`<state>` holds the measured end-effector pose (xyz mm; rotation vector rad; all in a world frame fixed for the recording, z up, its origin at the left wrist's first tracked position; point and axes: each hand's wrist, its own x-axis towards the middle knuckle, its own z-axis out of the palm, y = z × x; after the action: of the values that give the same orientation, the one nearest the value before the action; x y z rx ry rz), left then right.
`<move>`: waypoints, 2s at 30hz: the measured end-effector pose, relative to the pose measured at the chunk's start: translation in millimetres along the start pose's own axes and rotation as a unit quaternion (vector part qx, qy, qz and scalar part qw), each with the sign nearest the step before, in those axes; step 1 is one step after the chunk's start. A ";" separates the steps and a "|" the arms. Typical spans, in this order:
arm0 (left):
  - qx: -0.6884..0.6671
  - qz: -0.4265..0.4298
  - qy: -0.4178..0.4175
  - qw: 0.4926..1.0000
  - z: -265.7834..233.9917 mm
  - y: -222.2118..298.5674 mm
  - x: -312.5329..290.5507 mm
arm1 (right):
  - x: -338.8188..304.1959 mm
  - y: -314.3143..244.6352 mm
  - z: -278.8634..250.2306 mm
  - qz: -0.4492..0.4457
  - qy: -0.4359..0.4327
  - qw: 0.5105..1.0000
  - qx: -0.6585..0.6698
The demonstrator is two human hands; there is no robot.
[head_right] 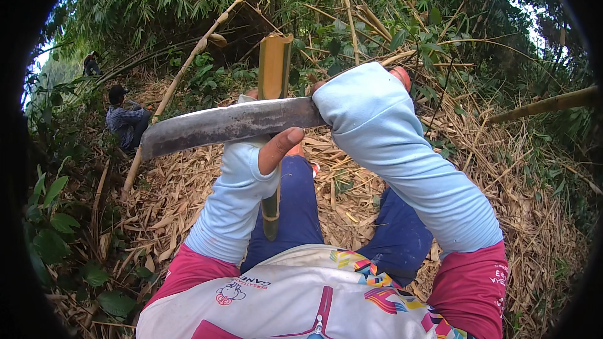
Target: The person sits on the ground in a bamboo grove and uses a large machete to split a long bamboo pole into thin strips. They hold the bamboo vertically and repeatedly strike it with the machete to separate the material.
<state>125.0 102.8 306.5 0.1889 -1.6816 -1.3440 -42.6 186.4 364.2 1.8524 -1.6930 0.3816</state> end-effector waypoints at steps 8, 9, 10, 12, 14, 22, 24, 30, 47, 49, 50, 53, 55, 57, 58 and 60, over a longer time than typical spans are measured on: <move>0.026 0.025 0.003 0.999 1.2 1.2 -0.7 | 1.2 0.7 -3.1 0.036 -0.068 0.997 0.012; 0.033 0.034 0.004 0.999 1.9 -0.3 -0.5 | 0.4 1.2 -1.8 0.029 -0.047 0.998 0.005; 0.041 0.044 0.006 0.998 2.6 -1.9 -0.1 | -1.0 2.3 0.8 0.021 -0.026 0.999 -0.002; 0.038 0.051 0.006 0.998 2.6 -4.1 1.4 | -1.2 2.7 2.1 0.014 -0.004 1.000 -0.009; 0.032 0.052 0.008 0.998 3.2 -6.5 1.8 | 0.2 2.7 -0.2 0.016 -0.001 1.000 -0.013; 0.014 0.050 0.020 0.998 5.6 -8.4 2.7 | 2.5 -3.6 -16.2 0.049 -0.040 0.997 -0.050; 0.036 0.045 0.022 0.998 6.5 -7.3 2.8 | 2.6 -2.8 -20.7 0.047 -0.049 0.997 -0.040; 0.040 0.042 0.046 0.997 11.4 -5.2 3.7 | 2.1 0.8 -16.0 0.060 -0.024 0.997 -0.053; 0.089 -0.008 0.070 0.994 3.5 -10.6 13.9 | 31.6 25.0 -28.1 0.007 -0.042 0.997 -0.064; 0.116 0.000 0.070 0.991 -0.4 -14.5 16.2 | 40.1 25.7 -27.4 0.033 -0.098 0.991 -0.083; 0.106 -0.027 0.080 0.991 -5.4 -13.1 13.1 | 45.1 29.7 -23.0 0.044 -0.083 0.993 -0.070; 0.071 -0.058 0.077 0.993 -4.0 -0.9 9.3 | 49.1 94.1 -18.1 0.147 0.017 0.989 -0.015; 0.062 -0.036 0.046 0.996 10.0 4.2 7.3 | 43.3 162.0 -27.9 0.309 0.023 0.951 0.010; 0.013 -0.038 0.062 0.997 3.8 -7.4 16.2 | 36.8 236.7 -24.3 0.345 0.010 0.938 -0.031; 0.015 -0.036 0.072 0.997 -3.1 -7.6 17.0 | 31.1 229.4 -16.4 0.311 0.061 0.948 0.011; 0.019 -0.035 0.079 0.996 -10.7 -8.6 14.0 | 4.5 191.9 -12.0 0.298 0.101 0.944 0.095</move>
<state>121.6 83.5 306.8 0.3702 -1.5809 -1.3136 -226.5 187.6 420.5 1.3226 -2.1006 0.9738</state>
